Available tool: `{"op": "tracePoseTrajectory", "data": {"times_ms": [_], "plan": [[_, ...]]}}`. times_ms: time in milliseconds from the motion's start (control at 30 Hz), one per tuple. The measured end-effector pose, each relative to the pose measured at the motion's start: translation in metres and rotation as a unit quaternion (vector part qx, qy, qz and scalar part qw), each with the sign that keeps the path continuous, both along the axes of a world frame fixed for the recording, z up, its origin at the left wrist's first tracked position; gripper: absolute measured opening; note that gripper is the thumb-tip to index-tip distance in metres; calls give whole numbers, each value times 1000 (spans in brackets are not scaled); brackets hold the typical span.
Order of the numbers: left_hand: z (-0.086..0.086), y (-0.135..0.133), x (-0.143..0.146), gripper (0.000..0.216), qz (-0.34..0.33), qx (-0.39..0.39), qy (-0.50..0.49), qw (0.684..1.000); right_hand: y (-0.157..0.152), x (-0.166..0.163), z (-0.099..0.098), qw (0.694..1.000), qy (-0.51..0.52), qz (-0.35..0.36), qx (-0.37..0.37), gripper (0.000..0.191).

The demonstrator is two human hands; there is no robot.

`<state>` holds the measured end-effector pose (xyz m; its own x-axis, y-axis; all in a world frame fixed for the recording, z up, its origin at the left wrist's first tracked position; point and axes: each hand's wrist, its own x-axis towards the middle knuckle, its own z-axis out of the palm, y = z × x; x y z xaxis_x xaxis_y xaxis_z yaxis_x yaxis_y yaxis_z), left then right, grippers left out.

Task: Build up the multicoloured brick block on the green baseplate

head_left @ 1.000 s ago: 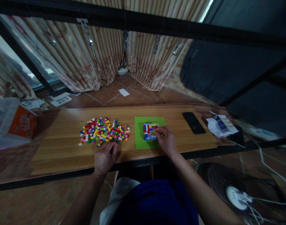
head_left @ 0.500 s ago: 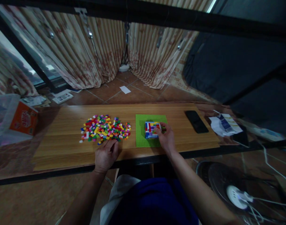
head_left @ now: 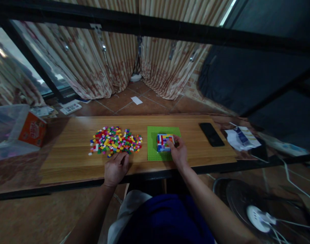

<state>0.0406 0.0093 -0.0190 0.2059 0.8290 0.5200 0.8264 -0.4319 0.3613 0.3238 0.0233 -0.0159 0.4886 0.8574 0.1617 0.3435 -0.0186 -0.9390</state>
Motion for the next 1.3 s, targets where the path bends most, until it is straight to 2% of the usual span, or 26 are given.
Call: {"op": "tracePoseTrajectory", "data": {"times_ms": [100, 200, 300, 367, 500, 600, 700, 767, 1067, 1300], "plan": [[-1, 0, 0, 18, 8, -5, -6, 1000, -3, 1, 3, 997, 67, -12, 25, 53], [-3, -1, 0, 20, 10, -21, -17, 1000, -8, 5, 7, 989, 122, -68, 47, 50], [-3, -1, 0, 22, 4, -34, -27, 999, -16, 10, 15, 983, 139, -112, 49, 48], [-3, -1, 1, 22, 6, -37, -32, 999, -22, 7, 21, 984, 131, -112, 51, 47], [-3, -2, 2, 20, 13, -39, -34, 999, -34, -14, 32, 994, 81, -46, 59, 37], [-3, -3, 2, 20, 17, -42, -34, 998, -41, -40, 36, 997, -3, 59, 54, 26], [-3, -3, 2, 20, 17, -40, -36, 998, -42, -63, 34, 979, -101, 175, 34, 20], [-2, -3, 2, 20, 16, -39, -37, 998, -38, -76, 31, 964, -147, 221, 21, 20], [-1, -4, 2, 18, 14, -25, -22, 999, -1, -99, 18, 929, -287, 233, -23, 25], [-1, -4, 2, 17, 8, -24, -15, 1000, 11, -107, 17, 912, -334, 235, -42, 22]]}}
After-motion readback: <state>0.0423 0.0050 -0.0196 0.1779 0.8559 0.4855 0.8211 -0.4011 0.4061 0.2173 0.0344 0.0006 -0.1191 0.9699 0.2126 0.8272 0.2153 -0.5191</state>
